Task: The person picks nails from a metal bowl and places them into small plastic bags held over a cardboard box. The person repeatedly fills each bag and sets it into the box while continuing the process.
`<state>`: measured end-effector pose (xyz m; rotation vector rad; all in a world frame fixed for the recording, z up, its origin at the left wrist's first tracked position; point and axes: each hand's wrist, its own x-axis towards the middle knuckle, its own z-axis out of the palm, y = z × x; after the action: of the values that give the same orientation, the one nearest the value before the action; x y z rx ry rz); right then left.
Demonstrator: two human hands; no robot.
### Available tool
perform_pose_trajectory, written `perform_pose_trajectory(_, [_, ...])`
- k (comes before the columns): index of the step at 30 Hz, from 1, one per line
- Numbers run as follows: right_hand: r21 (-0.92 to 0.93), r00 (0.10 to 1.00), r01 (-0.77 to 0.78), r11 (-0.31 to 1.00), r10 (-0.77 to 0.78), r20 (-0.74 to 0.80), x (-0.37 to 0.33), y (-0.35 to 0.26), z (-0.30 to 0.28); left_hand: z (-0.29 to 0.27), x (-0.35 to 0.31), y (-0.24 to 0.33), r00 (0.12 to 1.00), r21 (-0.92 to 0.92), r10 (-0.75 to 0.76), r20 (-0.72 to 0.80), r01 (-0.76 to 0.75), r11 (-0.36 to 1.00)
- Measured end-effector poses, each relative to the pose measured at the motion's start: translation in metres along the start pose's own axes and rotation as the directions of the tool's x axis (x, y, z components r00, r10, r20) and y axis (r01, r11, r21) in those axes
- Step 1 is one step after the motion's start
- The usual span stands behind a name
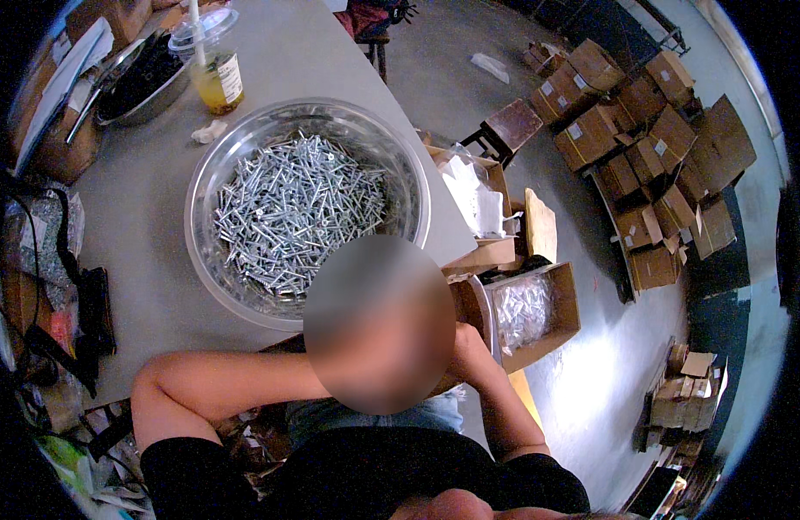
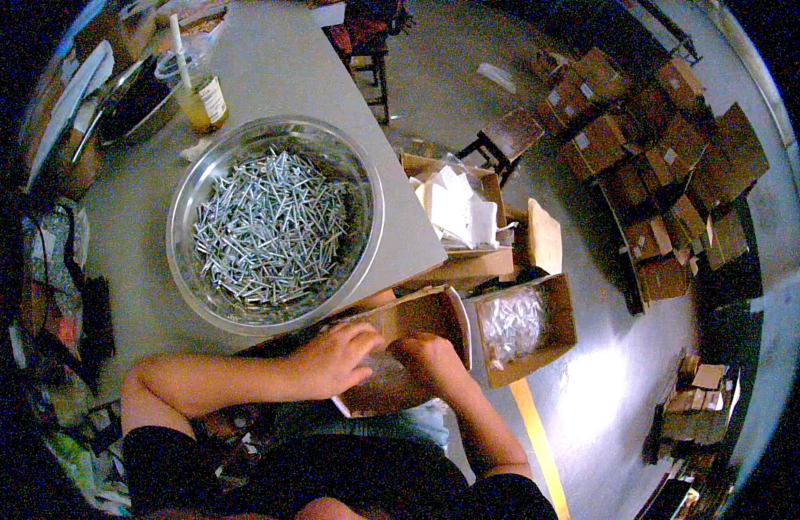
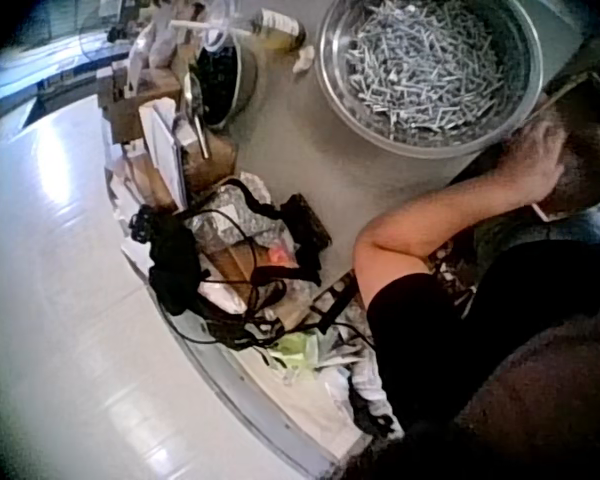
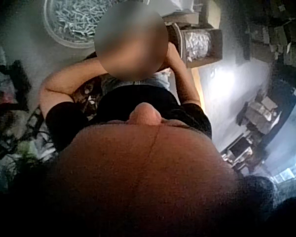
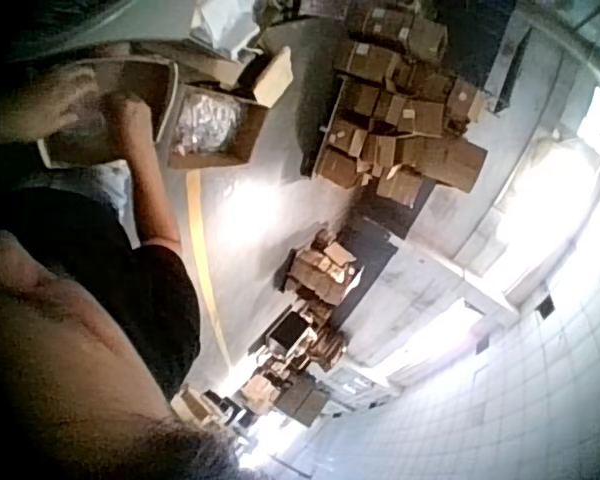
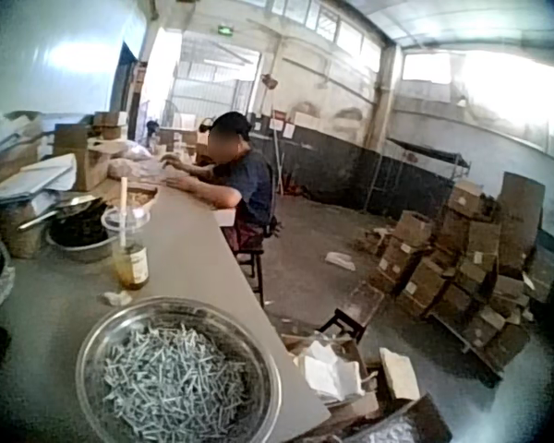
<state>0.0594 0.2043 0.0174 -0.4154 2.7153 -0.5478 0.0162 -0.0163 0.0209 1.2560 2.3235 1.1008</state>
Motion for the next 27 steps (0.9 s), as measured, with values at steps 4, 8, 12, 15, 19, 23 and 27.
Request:
perform_pose_trajectory(4, [0.332,0.987,0.11,0.937,-0.063,-0.149,-0.009,-0.027,-0.023,-0.001,0.003,0.001,0.994,-0.152,-0.11,0.028,0.113,0.982])
perform_pose_trajectory(8, [0.569,0.99,0.024,0.822,0.061,-0.129,-0.011,-0.03,-0.023,-0.009,0.008,0.003,0.986,-0.245,-0.158,0.046,0.165,0.956])
perform_pose_trajectory(12, [0.451,0.974,-0.089,0.888,0.173,-0.148,-0.008,-0.014,-0.015,-0.018,0.01,0.01,0.999,-0.33,-0.046,-0.014,0.039,0.943])
perform_pose_trajectory(15, [0.202,0.922,-0.187,0.961,0.243,-0.303,-0.006,0.024,0.012,-0.014,0.007,0.004,0.998,-0.173,-0.056,-0.01,0.053,0.983])
perform_pose_trajectory(19, [0.117,0.92,-0.232,0.966,0.257,-0.296,-0.004,0.03,0.035,-0.013,0.008,0.004,0.998,-0.123,-0.058,0.018,0.06,0.991])
perform_pose_trajectory(23, [0.144,0.922,-0.255,0.956,0.285,-0.261,0.005,0.019,0.053,-0.014,0.005,0.002,0.999,-0.179,-0.046,0.019,0.049,0.983])
perform_pose_trajectory(27, [0.157,0.935,-0.145,0.977,0.187,-0.302,0.006,0.013,0.046,-0.012,0.005,0.003,0.999,-0.199,-0.024,-0.035,0.017,0.98])
